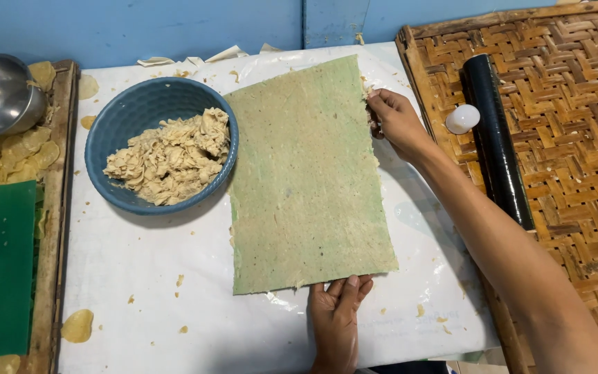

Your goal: Flatten dough with a rolling pin and use a circular mold to cut out shapes.

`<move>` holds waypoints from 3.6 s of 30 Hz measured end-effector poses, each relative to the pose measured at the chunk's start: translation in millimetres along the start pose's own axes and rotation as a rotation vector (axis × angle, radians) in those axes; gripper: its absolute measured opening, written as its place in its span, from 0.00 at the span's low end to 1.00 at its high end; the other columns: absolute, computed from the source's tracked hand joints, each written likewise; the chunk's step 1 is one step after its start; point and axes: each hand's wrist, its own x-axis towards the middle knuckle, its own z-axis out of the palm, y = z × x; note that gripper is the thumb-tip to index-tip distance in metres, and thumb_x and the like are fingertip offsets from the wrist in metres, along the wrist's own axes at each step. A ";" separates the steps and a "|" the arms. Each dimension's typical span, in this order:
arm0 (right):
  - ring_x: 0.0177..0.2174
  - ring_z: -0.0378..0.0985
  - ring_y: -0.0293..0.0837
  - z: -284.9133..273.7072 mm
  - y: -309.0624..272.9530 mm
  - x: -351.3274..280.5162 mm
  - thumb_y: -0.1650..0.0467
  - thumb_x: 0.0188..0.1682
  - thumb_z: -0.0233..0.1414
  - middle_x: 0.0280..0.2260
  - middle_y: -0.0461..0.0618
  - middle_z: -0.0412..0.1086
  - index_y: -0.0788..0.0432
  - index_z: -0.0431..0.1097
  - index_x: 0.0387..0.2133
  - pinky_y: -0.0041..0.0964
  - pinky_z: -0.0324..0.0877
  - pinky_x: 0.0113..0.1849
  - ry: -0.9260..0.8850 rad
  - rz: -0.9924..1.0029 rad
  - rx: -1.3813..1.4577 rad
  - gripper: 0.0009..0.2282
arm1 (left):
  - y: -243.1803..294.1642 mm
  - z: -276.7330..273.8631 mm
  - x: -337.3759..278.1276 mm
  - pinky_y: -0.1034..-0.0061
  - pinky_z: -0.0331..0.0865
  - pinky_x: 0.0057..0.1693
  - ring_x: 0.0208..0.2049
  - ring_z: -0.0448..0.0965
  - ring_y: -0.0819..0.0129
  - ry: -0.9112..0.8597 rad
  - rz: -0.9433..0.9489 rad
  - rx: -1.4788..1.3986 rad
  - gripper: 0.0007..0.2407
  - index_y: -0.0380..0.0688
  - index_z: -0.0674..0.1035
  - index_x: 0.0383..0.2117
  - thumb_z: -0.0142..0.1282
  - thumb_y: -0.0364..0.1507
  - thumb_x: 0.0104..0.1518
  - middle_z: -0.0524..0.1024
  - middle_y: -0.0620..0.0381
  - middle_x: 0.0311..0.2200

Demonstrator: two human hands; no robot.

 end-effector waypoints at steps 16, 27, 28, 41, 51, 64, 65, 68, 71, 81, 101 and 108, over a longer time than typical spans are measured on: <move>0.20 0.59 0.33 0.5 0.9 22.2 0.66 0.62 0.44 0.21 0.41 0.60 0.54 0.62 0.27 0.28 0.58 0.23 0.019 -0.015 0.002 0.12 | 1.4 5.1 0.8 0.64 0.77 0.54 0.42 0.83 0.55 0.068 -0.030 0.054 0.20 0.32 0.68 0.58 0.52 0.18 0.58 0.81 0.37 0.40; 0.22 0.58 0.31 0.5 -4.5 25.3 0.64 0.63 0.40 0.23 0.39 0.59 0.53 0.63 0.31 0.27 0.56 0.24 -0.018 -0.133 -0.098 0.12 | 2.0 6.4 0.9 0.63 0.77 0.54 0.43 0.84 0.54 0.081 -0.042 0.095 0.21 0.33 0.67 0.59 0.52 0.18 0.58 0.81 0.37 0.40; 0.22 0.58 0.31 0.7 -4.5 25.0 0.64 0.63 0.40 0.23 0.39 0.59 0.53 0.63 0.31 0.27 0.56 0.24 -0.019 -0.134 -0.097 0.12 | 1.9 6.4 0.5 0.63 0.77 0.54 0.43 0.84 0.54 0.082 -0.040 0.096 0.21 0.33 0.67 0.59 0.52 0.18 0.58 0.81 0.37 0.40; 0.28 0.65 0.35 -24.4 19.6 12.6 0.63 0.62 0.40 0.28 0.45 0.67 0.55 0.70 0.34 0.31 0.61 0.34 -0.157 -0.002 -0.213 0.14 | 2.3 6.8 0.6 0.64 0.78 0.54 0.42 0.85 0.55 0.081 -0.024 0.089 0.21 0.33 0.67 0.60 0.52 0.19 0.59 0.81 0.38 0.39; 0.30 0.75 0.40 -26.4 15.1 6.9 0.74 0.58 0.47 0.30 0.51 0.72 0.63 0.72 0.41 0.34 0.73 0.36 -0.198 -0.045 -0.393 0.07 | 9.9 7.5 -2.2 0.65 0.79 0.55 0.44 0.86 0.55 0.055 -0.034 0.160 0.20 0.34 0.66 0.59 0.51 0.19 0.59 0.83 0.37 0.40; 0.32 0.74 0.41 -20.4 14.6 -17.5 0.72 0.59 0.46 0.31 0.51 0.70 0.65 0.70 0.41 0.34 0.75 0.38 -0.125 0.065 -0.168 0.07 | 28.1 -129.1 -17.4 0.85 0.70 0.40 0.28 0.75 0.74 0.343 0.883 0.669 0.20 0.38 0.66 0.41 0.65 0.23 0.44 0.75 0.53 0.35; 0.31 0.73 0.40 -16.4 10.8 -21.1 0.73 0.60 0.45 0.31 0.51 0.69 0.64 0.70 0.41 0.33 0.73 0.38 -0.091 0.085 -0.153 0.07 | 65.1 -99.7 -22.2 0.73 0.69 0.48 0.39 0.74 0.63 0.409 0.822 0.933 0.23 0.32 0.64 0.50 0.60 0.26 0.49 0.72 0.45 0.43; 0.30 0.70 0.39 -13.8 19.7 -23.4 0.74 0.59 0.44 0.32 0.50 0.68 0.64 0.70 0.43 0.30 0.69 0.36 -0.045 0.089 -0.114 0.08 | 125.7 -72.2 -8.9 0.62 0.71 0.53 0.47 0.76 0.55 0.454 0.592 1.287 0.29 0.27 0.62 0.59 0.58 0.33 0.54 0.73 0.41 0.48; 0.31 0.70 0.38 -13.9 13.3 -31.8 0.74 0.59 0.44 0.32 0.50 0.68 0.64 0.70 0.45 0.30 0.68 0.37 -0.007 0.098 -0.065 0.08 | 145.9 -59.0 8.5 0.64 0.76 0.46 0.40 0.81 0.58 0.408 0.329 1.409 0.34 0.27 0.60 0.62 0.60 0.39 0.55 0.77 0.44 0.43; 0.29 0.66 0.37 -67.0 11.6 -83.8 0.72 0.59 0.48 0.32 0.50 0.70 0.65 0.73 0.46 0.26 0.61 0.33 0.217 0.076 -0.396 0.10 | 111.8 -38.2 -7.0 0.70 0.81 0.43 0.34 0.86 0.62 0.158 0.169 1.324 0.33 0.32 0.63 0.60 0.54 0.45 0.54 0.82 0.48 0.36; 0.67 0.39 0.70 114.9 28.7 -101.2 0.57 0.59 0.34 0.67 0.75 0.42 0.74 0.55 0.62 0.60 0.44 0.63 -0.283 -0.644 -1.348 0.30 | 76.2 -130.8 -31.2 0.52 0.67 0.66 0.56 0.73 0.44 0.578 1.064 1.395 0.21 0.29 0.70 0.51 0.61 0.24 0.51 0.72 0.37 0.53; 0.68 0.29 0.66 132.4 21.1 -108.7 0.58 0.58 0.35 0.69 0.70 0.34 0.65 0.56 0.64 0.61 0.40 0.63 -0.404 -0.566 -1.178 0.27 | 79.3 -129.3 -25.3 0.48 0.66 0.67 0.57 0.72 0.40 0.626 1.083 1.476 0.20 0.31 0.70 0.50 0.60 0.28 0.52 0.72 0.38 0.54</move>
